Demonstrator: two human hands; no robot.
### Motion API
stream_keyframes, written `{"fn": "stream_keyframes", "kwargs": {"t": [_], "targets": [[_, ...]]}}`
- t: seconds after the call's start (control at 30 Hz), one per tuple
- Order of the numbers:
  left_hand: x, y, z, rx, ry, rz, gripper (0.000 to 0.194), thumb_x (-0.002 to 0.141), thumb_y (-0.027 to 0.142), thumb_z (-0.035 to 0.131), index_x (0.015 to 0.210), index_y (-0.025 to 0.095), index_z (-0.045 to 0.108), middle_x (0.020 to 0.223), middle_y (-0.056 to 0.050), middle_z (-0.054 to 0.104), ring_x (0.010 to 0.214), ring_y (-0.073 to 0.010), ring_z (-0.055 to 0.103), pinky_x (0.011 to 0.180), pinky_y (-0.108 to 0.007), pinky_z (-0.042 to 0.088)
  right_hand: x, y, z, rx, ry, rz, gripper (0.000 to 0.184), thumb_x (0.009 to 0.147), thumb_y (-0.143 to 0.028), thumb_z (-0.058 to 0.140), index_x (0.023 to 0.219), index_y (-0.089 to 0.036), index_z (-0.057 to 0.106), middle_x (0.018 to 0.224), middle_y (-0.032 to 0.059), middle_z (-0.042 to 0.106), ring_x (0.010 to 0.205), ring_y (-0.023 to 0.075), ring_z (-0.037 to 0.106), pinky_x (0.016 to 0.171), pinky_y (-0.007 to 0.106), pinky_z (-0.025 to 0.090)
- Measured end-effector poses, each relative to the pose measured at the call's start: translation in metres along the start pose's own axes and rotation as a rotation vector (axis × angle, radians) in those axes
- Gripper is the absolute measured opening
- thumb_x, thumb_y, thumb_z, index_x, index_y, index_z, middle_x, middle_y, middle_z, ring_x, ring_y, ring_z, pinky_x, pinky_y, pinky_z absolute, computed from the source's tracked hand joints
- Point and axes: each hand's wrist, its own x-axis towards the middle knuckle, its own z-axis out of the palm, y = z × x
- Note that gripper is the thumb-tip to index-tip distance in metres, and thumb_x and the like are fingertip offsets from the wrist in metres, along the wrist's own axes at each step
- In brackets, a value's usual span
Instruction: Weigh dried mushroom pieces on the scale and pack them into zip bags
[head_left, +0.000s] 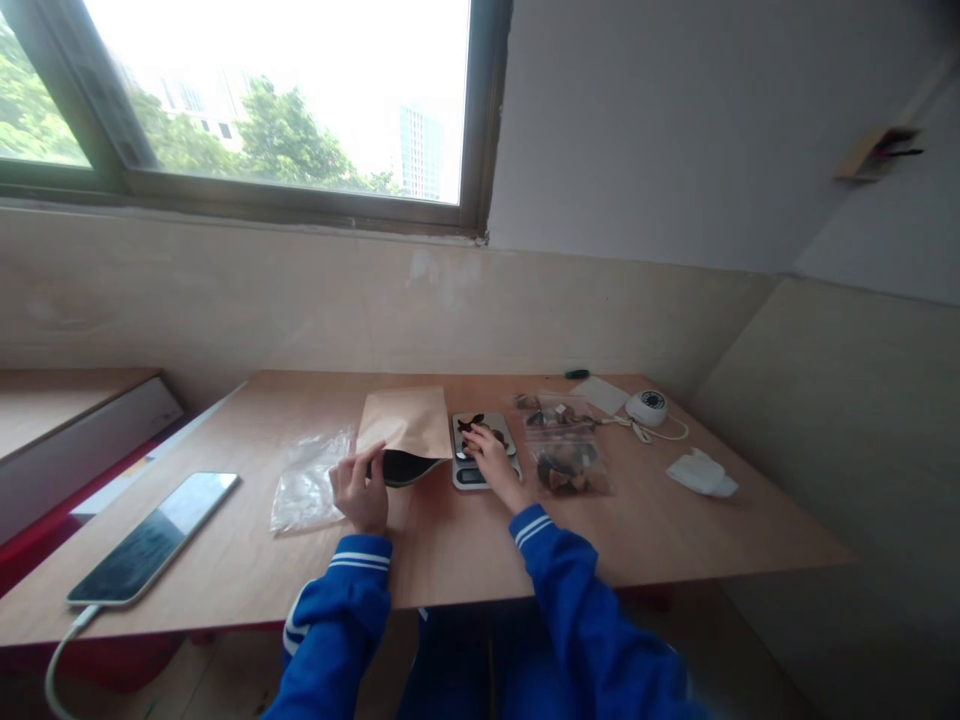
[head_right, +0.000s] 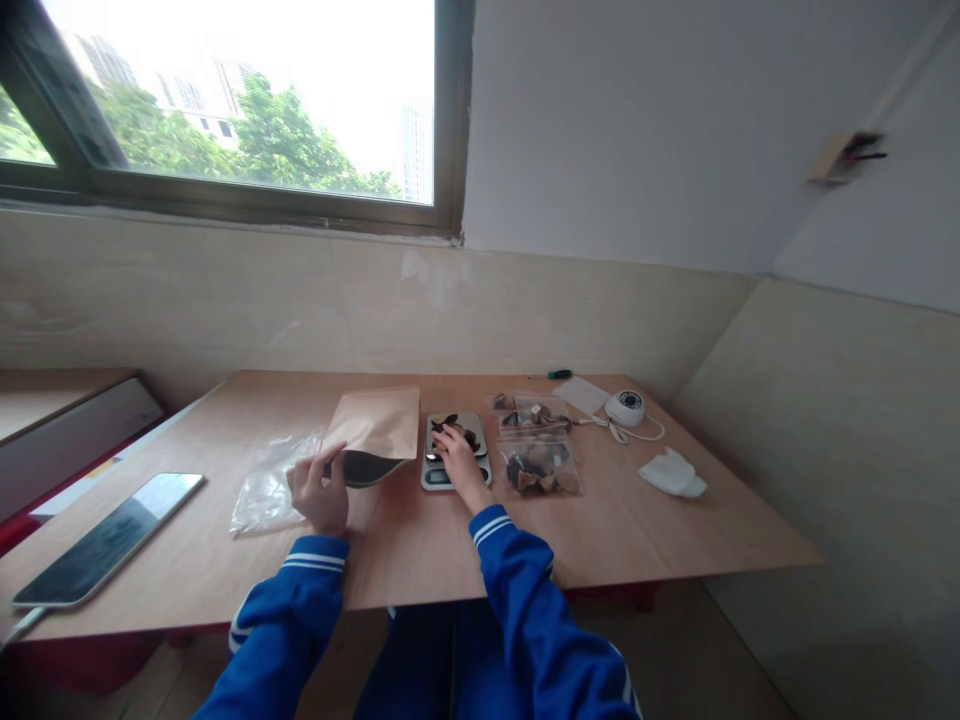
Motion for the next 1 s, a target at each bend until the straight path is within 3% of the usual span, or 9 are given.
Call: {"fn": "stream_keyframes", "kwargs": {"t": [0.17,0.43,0.53,0.63,0.67,0.77,0.9,1.0], "targets": [[-0.007,-0.009,0.002,-0.004,-0.023,0.026,0.022,0.088,0.035,0.055,0.089,0.022,0.073,0.077,-0.004,0.060,0.075,-0.0164,0.050,0.074,-0.029,0.041,0.014,0.009,0.009,-0.093,-0.089,-0.093,0.041,0.086,-0.011,0.045,0.123,-0.020,0.059,0.136,0.0105,0.051,0.127,0.0213,0.047,0.108,0.040,0.038],[-0.007,-0.011,0.004,-0.022,-0.030,0.169,0.016,0.086,0.028,0.058,0.091,0.023,0.072,0.076,-0.004,0.060,0.074,-0.0155,0.051,0.074,-0.028,0.041,0.007,0.002,-0.011,-0.181,-0.089,-0.164,0.043,0.091,-0.025,0.047,0.133,-0.015,0.048,0.140,0.0159,0.045,0.132,0.0261,0.039,0.108,0.047,0.034],[-0.007,-0.010,0.004,-0.018,-0.029,0.168,0.016,0.086,0.028,0.058,0.091,0.022,0.072,0.076,-0.003,0.060,0.074,-0.0156,0.051,0.074,-0.028,0.041,-0.006,-0.021,-0.018,-0.150,0.053,-0.172,0.040,0.090,-0.025,0.048,0.129,-0.016,0.051,0.134,0.0160,0.049,0.127,0.0265,0.043,0.105,0.047,0.037],[-0.007,-0.009,0.003,-0.015,-0.041,0.146,0.017,0.087,0.029,0.056,0.090,0.022,0.071,0.077,-0.004,0.061,0.075,-0.0161,0.052,0.075,-0.029,0.041,-0.030,-0.055,-0.017,-0.057,0.274,-0.216,0.031,0.091,-0.015,0.039,0.114,-0.018,0.059,0.111,0.0120,0.060,0.111,0.0219,0.053,0.098,0.042,0.044],[-0.007,-0.009,0.003,-0.013,-0.048,0.135,0.017,0.087,0.029,0.056,0.090,0.022,0.071,0.078,-0.004,0.061,0.076,-0.0165,0.052,0.076,-0.030,0.041,-0.039,-0.067,-0.014,-0.030,0.257,-0.259,0.030,0.090,-0.012,0.038,0.108,-0.018,0.061,0.102,0.0102,0.061,0.105,0.0206,0.055,0.095,0.039,0.046],[-0.009,-0.010,0.003,-0.009,-0.076,0.103,0.019,0.089,0.031,0.053,0.091,0.020,0.069,0.082,-0.006,0.063,0.079,-0.0177,0.053,0.079,-0.032,0.040,-0.055,-0.100,0.003,-0.064,-0.013,-0.443,0.030,0.085,-0.006,0.040,0.101,-0.016,0.063,0.099,0.0093,0.063,0.099,0.0187,0.057,0.088,0.032,0.050],[-0.013,-0.012,0.003,-0.014,-0.070,0.101,0.020,0.090,0.030,0.050,0.091,0.018,0.066,0.085,-0.007,0.064,0.081,-0.0185,0.054,0.080,-0.034,0.038,-0.044,-0.127,0.034,-0.337,-0.244,-0.279,0.037,0.081,-0.002,0.042,0.114,-0.008,0.057,0.110,0.0154,0.062,0.105,0.0223,0.058,0.086,0.032,0.053],[-0.013,-0.012,0.003,-0.006,-0.052,0.107,0.020,0.090,0.030,0.049,0.091,0.017,0.065,0.084,-0.008,0.063,0.080,-0.0188,0.053,0.079,-0.034,0.038,-0.019,-0.138,0.055,-0.536,-0.381,-0.152,0.033,0.082,-0.004,0.043,0.111,-0.004,0.058,0.102,0.0187,0.066,0.093,0.0261,0.064,0.077,0.037,0.056]]}}
